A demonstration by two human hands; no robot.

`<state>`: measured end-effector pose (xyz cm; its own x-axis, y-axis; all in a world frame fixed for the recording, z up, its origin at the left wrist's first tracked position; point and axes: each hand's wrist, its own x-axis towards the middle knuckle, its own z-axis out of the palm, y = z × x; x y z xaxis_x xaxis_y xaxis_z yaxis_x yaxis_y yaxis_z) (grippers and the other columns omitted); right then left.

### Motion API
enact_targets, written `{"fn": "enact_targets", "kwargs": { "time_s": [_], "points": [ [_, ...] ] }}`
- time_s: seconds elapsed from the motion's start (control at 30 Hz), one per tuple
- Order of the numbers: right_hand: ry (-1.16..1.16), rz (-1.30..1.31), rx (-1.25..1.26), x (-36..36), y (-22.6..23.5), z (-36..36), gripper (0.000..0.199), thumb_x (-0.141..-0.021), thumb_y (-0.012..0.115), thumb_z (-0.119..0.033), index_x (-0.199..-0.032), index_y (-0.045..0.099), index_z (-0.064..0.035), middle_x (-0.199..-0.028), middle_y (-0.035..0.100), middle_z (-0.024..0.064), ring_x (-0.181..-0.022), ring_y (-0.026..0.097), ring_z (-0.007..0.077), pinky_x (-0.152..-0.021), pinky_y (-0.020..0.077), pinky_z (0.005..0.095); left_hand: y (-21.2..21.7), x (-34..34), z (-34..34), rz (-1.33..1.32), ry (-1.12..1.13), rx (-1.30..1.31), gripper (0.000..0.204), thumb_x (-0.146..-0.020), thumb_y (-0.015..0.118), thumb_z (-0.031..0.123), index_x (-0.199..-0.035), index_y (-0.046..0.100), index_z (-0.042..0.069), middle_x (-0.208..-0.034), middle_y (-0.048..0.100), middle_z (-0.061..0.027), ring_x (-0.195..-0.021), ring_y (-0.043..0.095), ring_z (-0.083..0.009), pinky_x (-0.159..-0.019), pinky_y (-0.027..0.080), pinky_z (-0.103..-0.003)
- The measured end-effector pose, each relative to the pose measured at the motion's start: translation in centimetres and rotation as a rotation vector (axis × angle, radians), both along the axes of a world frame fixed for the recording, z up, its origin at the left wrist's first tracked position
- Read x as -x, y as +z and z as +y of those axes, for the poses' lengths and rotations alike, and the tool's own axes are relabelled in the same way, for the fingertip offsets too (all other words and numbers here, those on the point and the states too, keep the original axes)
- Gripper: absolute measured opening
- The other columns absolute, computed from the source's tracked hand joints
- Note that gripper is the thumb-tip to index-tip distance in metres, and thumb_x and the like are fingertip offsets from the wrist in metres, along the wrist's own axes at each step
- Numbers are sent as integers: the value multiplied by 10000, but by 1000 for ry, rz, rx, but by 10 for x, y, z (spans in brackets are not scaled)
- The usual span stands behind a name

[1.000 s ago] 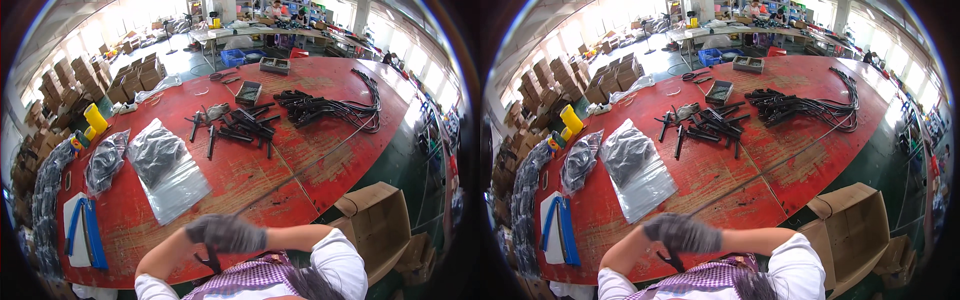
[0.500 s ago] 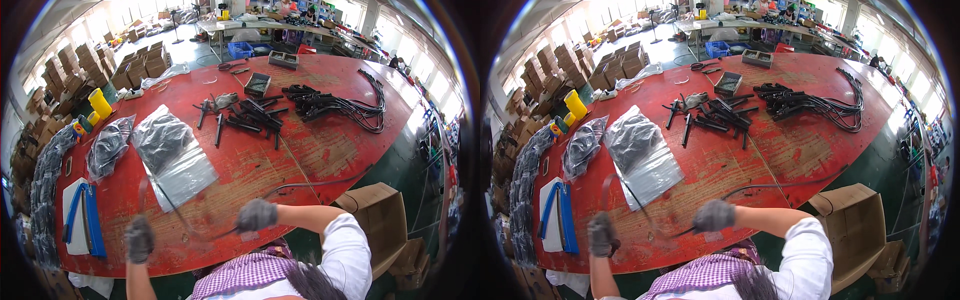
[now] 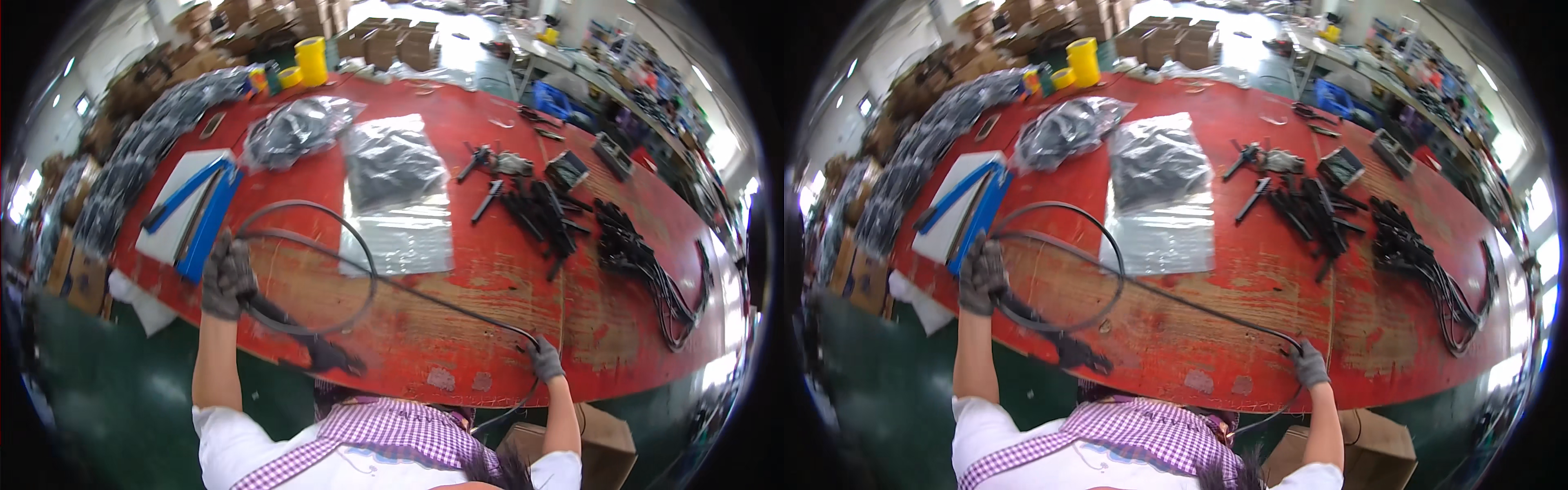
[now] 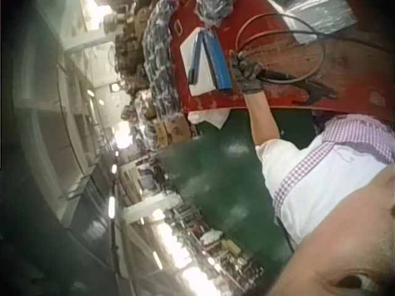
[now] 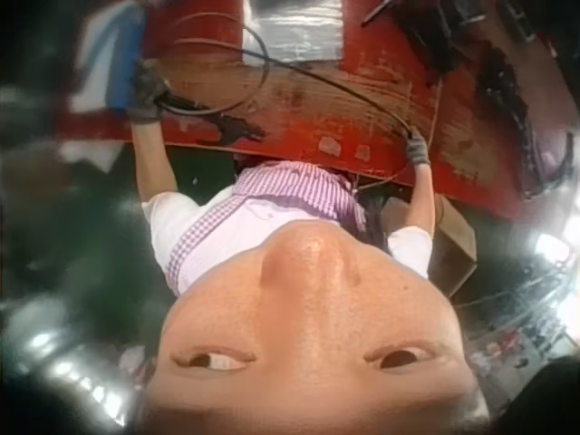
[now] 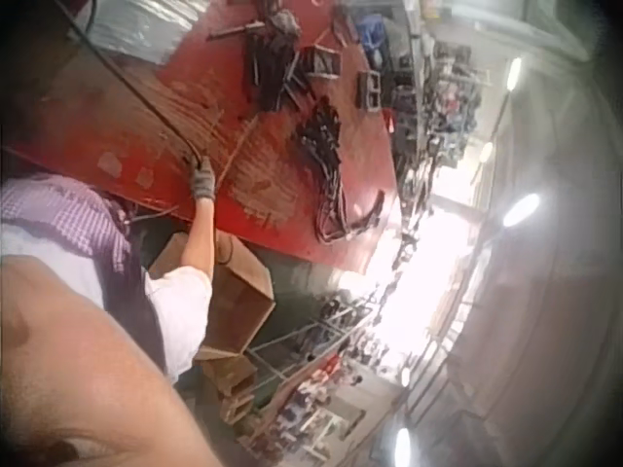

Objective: The person repeatedly picks up black cables from a pile on a red table, coils them into circular shapes, and places them into clear plastic bags. The person then moves the packaged cables to a stack on the left side of the table. The process is repeated for multiple cables throughout the video.

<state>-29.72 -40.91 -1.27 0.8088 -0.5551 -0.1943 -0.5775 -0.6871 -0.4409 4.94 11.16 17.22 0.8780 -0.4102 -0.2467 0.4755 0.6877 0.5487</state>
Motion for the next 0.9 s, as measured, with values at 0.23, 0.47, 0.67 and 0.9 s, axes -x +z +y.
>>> {"fn": "enact_targets", "kwargs": {
  "time_s": [0.23, 0.47, 0.67, 0.9],
  "points": [
    [222, -158, -65, 18, 44, 31, 155, -818, 578, -231, -854, 535, -87, -568, 512, 111, -520, 541, 289, -462, 417, 358, 17, -39, 2, -192, -471, 187, 355, -928, 430, 359, -648, 375, 148, -435, 220, 104, -294, 211, -11, -283, 218, -180],
    [818, -712, 392, -135, 179, 175, 214, -738, 676, -277, -790, 524, -135, -626, 488, 46, -539, 519, 222, -465, 398, 351, 40, 44, -108, -361, -367, -773, 325, -899, 492, 357, -780, 547, 60, -546, 497, 5, -403, 499, -122, -381, 432, -249],
    [573, -961, 246, -238, 194, 196, 275, -764, 646, -339, -791, 561, -78, -695, 566, 92, -621, 568, 273, -543, 448, 352, 15, 28, -126, -428, -684, -747, 419, -886, 475, 451, -818, 557, 45, -507, 505, -11, -423, 512, -105, -383, 457, -262],
    [96, -564, -1894, -233, 110, 171, 587, -803, 449, -635, -507, 358, -136, -493, 322, 25, -487, 392, 189, -508, 416, 358, -28, 38, -148, -559, -832, -212, 376, -839, 564, 341, -1054, 524, 35, -609, 547, -25, -418, 491, -138, -374, 449, -266]
  ]
}}
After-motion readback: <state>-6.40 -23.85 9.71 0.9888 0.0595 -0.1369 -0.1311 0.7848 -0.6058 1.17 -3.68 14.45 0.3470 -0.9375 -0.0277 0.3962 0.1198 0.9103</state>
